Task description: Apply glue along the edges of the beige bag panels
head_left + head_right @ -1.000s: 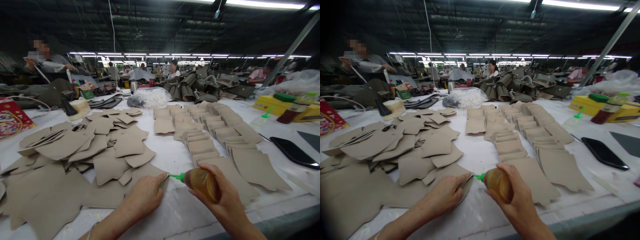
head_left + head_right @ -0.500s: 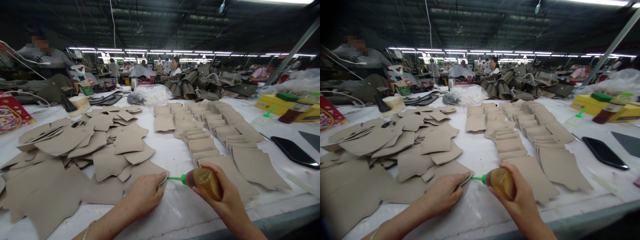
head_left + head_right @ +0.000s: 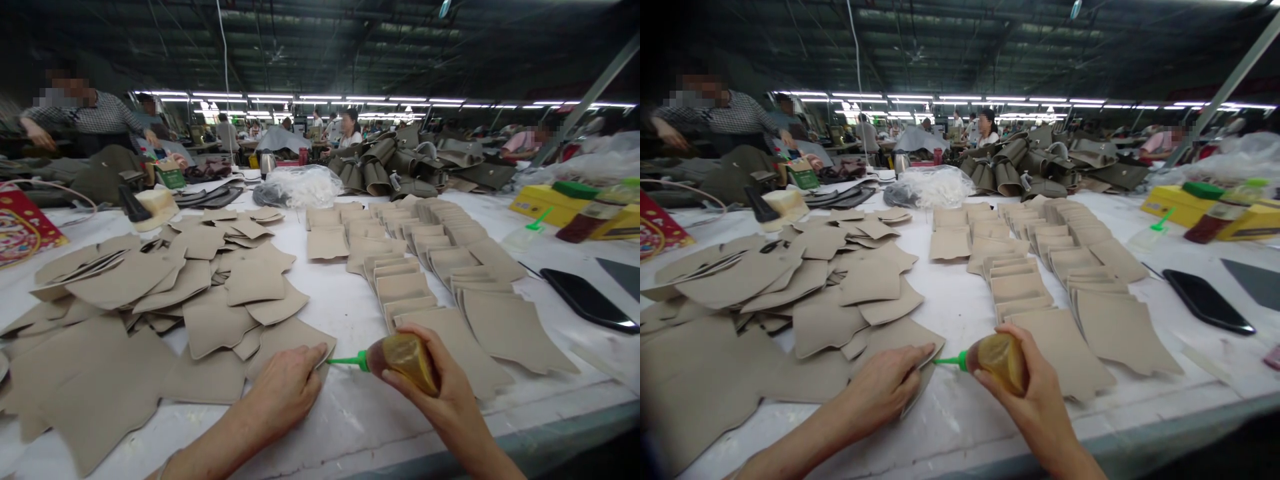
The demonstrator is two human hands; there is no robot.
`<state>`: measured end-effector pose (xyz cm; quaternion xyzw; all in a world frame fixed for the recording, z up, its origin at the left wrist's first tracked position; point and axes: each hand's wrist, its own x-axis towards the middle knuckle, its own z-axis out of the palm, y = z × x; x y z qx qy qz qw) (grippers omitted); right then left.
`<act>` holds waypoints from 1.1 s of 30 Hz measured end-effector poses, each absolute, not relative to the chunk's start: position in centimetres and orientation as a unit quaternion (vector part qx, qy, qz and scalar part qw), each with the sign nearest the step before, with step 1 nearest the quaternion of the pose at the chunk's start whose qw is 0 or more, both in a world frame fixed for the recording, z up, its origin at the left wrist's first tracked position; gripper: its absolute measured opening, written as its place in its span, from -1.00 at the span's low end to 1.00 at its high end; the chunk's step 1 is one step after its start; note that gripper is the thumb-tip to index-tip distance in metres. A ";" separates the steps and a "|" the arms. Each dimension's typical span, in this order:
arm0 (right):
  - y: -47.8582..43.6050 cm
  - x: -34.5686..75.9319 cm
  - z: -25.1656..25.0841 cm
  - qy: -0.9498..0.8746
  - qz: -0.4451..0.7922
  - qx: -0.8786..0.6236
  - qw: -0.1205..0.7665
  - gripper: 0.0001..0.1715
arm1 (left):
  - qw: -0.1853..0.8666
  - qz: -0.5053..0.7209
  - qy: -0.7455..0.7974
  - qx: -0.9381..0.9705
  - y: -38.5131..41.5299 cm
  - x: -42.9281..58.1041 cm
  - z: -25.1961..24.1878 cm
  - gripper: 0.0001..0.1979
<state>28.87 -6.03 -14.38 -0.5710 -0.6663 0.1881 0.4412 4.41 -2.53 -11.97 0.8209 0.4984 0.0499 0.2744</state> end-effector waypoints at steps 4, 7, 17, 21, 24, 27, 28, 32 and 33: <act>-5.9 29.0 -14.6 -0.650 0.163 -0.583 0.460 -0.47 | 0.273 0.049 0.505 0.817 -2.7 4.4 -12.1 -0.50; -6.5 29.0 -14.7 -0.664 0.224 -0.569 0.431 -0.45 | 0.273 0.053 0.507 0.816 -3.0 4.3 -12.2 -0.50; -6.8 28.6 -14.7 -0.646 0.276 -0.563 0.436 -0.46 | 0.257 0.044 0.505 0.823 -3.3 4.0 -12.4 -0.51; -7.8 28.0 -14.7 -0.613 0.350 -0.559 0.436 -0.43 | 0.265 0.046 0.500 0.823 -3.3 3.9 -12.5 -0.52; -8.0 27.8 -14.6 -0.609 0.315 -0.575 0.446 -0.43 | 0.269 0.046 0.500 0.822 -3.4 3.8 -12.4 -0.53; -8.4 27.6 -14.5 -0.604 0.352 -0.563 0.441 -0.40 | 0.275 0.039 0.502 0.819 -3.5 3.8 -12.3 -0.53; -8.5 27.4 -14.4 -0.607 0.370 -0.554 0.434 -0.39 | 0.275 0.035 0.503 0.819 -3.5 3.8 -12.3 -0.53; -8.8 27.2 -14.5 -0.604 0.342 -0.561 0.451 -0.43 | 0.266 0.033 0.505 0.821 -3.5 3.8 -12.5 -0.53; -8.8 27.2 -14.6 -0.600 0.330 -0.566 0.459 -0.44 | 0.267 0.035 0.503 0.821 -3.5 3.8 -12.6 -0.53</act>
